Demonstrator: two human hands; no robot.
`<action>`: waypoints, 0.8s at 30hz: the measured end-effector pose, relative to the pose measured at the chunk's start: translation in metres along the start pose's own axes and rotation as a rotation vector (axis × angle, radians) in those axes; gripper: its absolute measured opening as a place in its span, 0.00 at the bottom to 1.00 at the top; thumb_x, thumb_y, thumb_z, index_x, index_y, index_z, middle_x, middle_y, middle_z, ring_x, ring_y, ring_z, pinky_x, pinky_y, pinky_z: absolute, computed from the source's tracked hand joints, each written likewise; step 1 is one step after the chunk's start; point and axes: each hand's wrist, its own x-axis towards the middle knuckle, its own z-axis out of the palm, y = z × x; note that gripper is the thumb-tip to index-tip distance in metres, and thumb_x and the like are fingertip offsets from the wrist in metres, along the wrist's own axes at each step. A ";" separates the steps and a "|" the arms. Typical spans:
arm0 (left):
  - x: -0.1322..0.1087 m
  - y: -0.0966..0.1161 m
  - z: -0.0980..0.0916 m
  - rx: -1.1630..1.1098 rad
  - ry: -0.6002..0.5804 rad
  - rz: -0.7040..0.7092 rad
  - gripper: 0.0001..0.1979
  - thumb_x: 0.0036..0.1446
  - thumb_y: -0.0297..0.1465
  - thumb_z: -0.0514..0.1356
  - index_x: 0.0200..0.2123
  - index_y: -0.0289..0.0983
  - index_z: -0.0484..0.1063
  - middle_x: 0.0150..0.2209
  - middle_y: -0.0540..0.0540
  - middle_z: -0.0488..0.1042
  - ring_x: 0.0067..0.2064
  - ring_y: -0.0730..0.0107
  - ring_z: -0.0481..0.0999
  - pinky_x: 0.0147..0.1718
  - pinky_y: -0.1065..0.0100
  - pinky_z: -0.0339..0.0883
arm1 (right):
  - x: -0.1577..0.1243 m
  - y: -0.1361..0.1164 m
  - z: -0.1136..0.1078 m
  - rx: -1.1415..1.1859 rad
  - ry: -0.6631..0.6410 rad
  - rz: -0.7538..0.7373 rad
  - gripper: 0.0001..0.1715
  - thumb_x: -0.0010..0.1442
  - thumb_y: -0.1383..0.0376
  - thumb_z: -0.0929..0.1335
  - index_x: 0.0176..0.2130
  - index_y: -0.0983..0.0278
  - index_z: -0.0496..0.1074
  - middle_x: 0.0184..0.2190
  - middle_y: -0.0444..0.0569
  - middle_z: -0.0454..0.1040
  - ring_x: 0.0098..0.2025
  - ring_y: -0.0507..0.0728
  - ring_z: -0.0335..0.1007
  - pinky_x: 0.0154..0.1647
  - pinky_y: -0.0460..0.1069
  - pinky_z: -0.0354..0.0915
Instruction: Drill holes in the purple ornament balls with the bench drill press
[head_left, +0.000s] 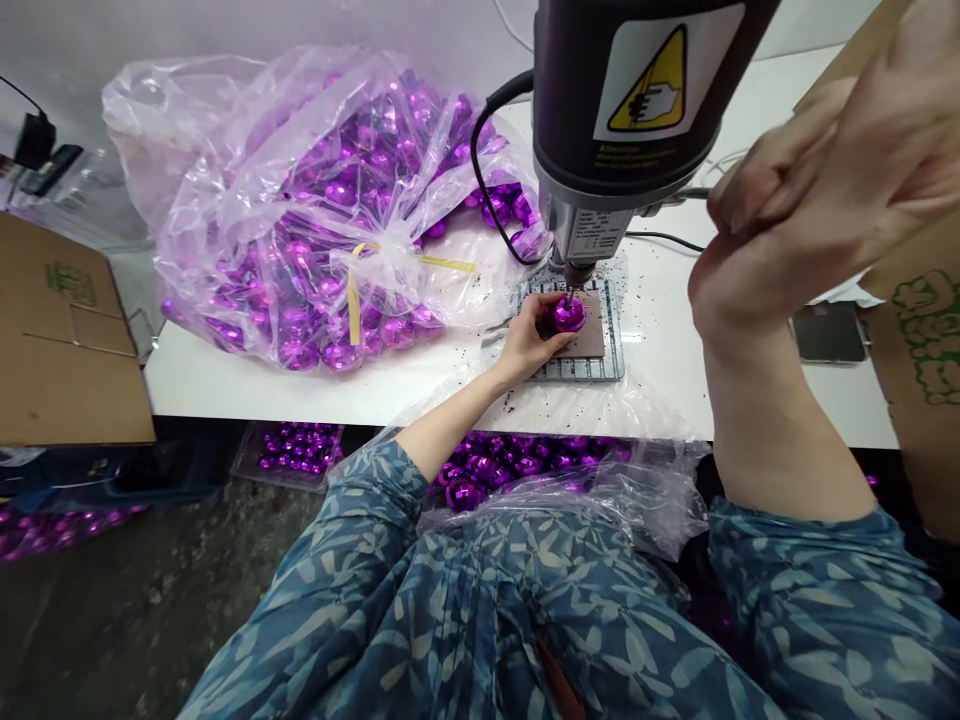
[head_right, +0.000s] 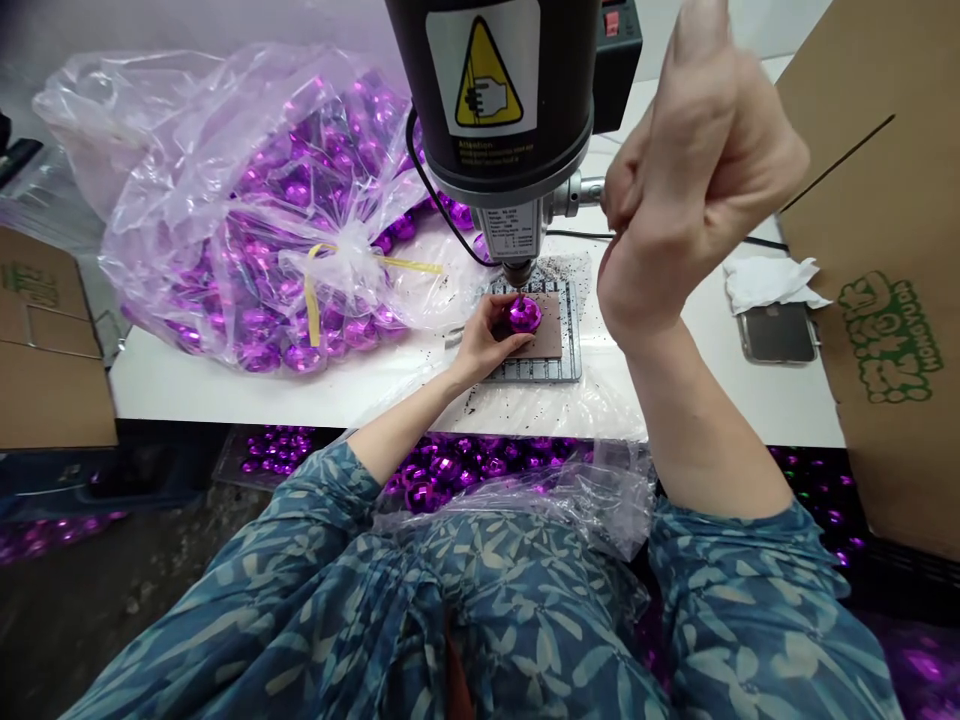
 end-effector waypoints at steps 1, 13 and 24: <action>0.000 -0.001 0.000 -0.002 -0.002 0.007 0.29 0.59 0.32 0.75 0.60 0.43 0.68 0.59 0.39 0.79 0.61 0.51 0.81 0.66 0.43 0.76 | -0.005 -0.002 -0.002 -0.003 0.005 -0.010 0.25 0.69 0.71 0.61 0.21 0.69 0.52 0.14 0.39 0.50 0.19 0.37 0.46 0.29 0.41 0.51; 0.001 -0.016 -0.001 0.034 -0.044 0.090 0.30 0.62 0.37 0.73 0.63 0.43 0.65 0.63 0.37 0.76 0.64 0.50 0.79 0.67 0.42 0.74 | -0.007 0.043 -0.025 0.107 -0.052 -0.382 0.45 0.66 0.51 0.70 0.27 0.65 0.32 0.14 0.38 0.34 0.14 0.38 0.42 0.18 0.39 0.40; 0.000 -0.012 0.000 -0.013 -0.026 0.062 0.30 0.60 0.37 0.74 0.61 0.42 0.66 0.61 0.38 0.78 0.62 0.51 0.80 0.65 0.44 0.75 | -0.011 0.079 -0.043 0.109 -0.008 -0.595 0.39 0.67 0.57 0.70 0.25 0.63 0.37 0.15 0.38 0.29 0.15 0.41 0.30 0.16 0.45 0.42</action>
